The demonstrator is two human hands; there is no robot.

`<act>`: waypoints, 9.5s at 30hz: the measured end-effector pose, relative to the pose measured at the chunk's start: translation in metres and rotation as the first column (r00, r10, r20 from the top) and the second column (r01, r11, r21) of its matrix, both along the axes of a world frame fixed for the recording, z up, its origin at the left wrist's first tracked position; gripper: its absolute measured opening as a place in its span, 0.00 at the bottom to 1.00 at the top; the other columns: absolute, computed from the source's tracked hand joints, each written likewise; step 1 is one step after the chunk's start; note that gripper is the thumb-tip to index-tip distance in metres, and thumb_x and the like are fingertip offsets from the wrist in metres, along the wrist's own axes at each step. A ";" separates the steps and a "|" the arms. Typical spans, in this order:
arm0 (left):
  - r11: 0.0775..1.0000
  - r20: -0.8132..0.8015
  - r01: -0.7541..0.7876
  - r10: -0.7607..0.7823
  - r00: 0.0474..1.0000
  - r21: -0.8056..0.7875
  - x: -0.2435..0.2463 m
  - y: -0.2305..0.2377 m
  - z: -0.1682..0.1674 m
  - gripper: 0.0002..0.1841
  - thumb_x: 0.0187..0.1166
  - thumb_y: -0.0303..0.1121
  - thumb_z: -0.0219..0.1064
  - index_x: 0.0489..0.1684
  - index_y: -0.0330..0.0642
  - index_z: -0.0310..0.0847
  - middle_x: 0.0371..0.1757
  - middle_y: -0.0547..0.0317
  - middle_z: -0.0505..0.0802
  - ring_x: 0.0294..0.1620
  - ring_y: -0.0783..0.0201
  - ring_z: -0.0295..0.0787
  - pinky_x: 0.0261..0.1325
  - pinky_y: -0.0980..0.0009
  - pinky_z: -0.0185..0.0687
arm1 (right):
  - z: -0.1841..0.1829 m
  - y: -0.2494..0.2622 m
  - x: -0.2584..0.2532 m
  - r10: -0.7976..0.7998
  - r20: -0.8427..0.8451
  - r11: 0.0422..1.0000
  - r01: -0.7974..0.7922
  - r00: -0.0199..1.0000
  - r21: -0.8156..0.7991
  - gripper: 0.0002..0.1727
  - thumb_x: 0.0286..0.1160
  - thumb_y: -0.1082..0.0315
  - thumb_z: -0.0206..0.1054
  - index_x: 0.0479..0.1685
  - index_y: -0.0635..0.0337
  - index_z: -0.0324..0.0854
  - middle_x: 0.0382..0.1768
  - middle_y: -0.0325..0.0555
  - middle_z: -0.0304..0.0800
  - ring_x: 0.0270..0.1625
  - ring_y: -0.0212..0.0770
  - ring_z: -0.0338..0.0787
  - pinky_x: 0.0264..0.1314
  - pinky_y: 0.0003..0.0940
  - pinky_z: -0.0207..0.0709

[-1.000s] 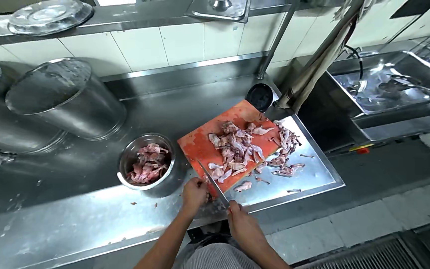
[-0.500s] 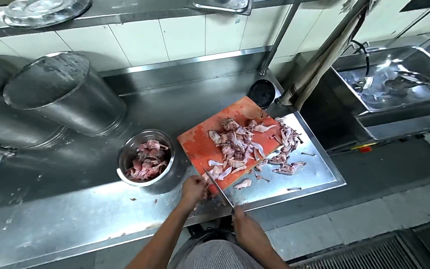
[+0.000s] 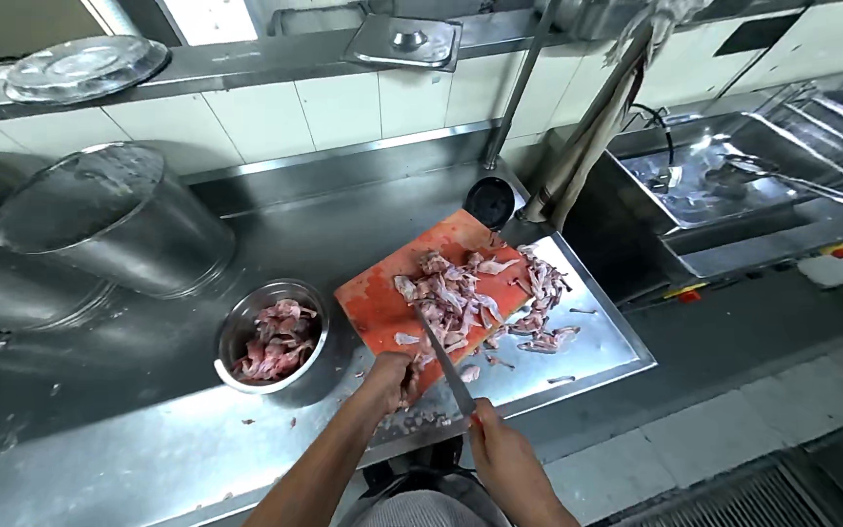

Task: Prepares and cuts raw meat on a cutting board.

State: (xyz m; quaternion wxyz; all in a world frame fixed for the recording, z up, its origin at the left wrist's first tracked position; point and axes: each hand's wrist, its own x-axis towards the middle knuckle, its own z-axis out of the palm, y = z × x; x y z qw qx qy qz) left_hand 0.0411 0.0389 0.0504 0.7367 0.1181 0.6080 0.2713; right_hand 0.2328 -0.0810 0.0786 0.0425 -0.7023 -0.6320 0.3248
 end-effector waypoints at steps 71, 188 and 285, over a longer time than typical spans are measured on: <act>0.403 -0.897 0.904 -0.438 0.056 -0.140 -0.051 -0.028 -0.023 0.16 0.88 0.38 0.56 0.62 0.44 0.86 0.66 0.49 0.91 0.69 0.49 0.88 0.72 0.49 0.83 | -0.016 -0.022 -0.024 0.143 0.165 0.958 -0.096 0.976 -0.269 0.23 0.92 0.49 0.46 0.75 0.48 0.72 0.46 0.53 0.92 0.49 0.57 0.95 0.50 0.57 0.87; 0.681 -0.889 0.701 -0.164 0.428 0.212 -0.107 -0.054 -0.050 0.13 0.84 0.37 0.62 0.54 0.44 0.91 0.50 0.55 0.96 0.53 0.59 0.94 0.64 0.54 0.88 | -0.050 -0.019 -0.028 0.107 0.153 0.910 -0.035 0.982 -0.414 0.27 0.93 0.48 0.45 0.83 0.50 0.65 0.50 0.58 0.93 0.55 0.61 0.94 0.57 0.60 0.86; 0.383 -0.874 0.787 0.252 0.415 0.484 -0.127 -0.031 -0.040 0.14 0.79 0.37 0.63 0.27 0.41 0.91 0.37 0.53 0.98 0.46 0.52 0.97 0.57 0.45 0.88 | 0.073 0.066 -0.078 0.340 -0.087 0.886 -0.288 0.936 0.364 0.17 0.80 0.65 0.56 0.23 0.63 0.80 0.18 0.48 0.78 0.23 0.46 0.82 0.28 0.48 0.76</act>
